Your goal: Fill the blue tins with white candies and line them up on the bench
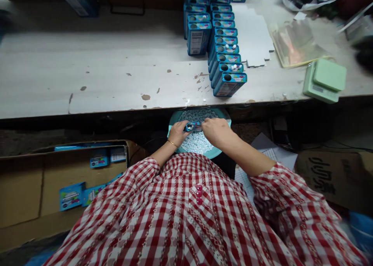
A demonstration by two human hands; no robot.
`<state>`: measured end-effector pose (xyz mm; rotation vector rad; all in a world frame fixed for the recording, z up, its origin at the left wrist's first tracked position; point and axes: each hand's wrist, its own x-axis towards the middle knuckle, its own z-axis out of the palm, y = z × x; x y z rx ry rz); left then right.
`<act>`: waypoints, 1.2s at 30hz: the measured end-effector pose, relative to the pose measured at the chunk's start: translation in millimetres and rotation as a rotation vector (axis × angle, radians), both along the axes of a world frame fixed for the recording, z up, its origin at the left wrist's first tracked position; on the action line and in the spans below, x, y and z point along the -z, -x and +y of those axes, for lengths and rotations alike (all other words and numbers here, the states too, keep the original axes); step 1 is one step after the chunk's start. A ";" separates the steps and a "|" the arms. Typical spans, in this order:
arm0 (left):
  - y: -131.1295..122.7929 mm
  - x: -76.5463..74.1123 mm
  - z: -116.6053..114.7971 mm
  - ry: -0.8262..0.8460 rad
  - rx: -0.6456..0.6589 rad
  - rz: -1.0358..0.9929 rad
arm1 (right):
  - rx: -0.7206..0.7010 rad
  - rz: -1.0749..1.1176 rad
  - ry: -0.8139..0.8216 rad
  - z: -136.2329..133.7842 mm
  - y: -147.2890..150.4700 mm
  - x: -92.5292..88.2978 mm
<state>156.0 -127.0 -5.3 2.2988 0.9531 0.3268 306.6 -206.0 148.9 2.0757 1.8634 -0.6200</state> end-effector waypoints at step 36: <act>6.8 4.2 0.8 -0.054 -0.008 -0.081 | 0.036 0.059 -0.016 -12.0 -16.5 22.8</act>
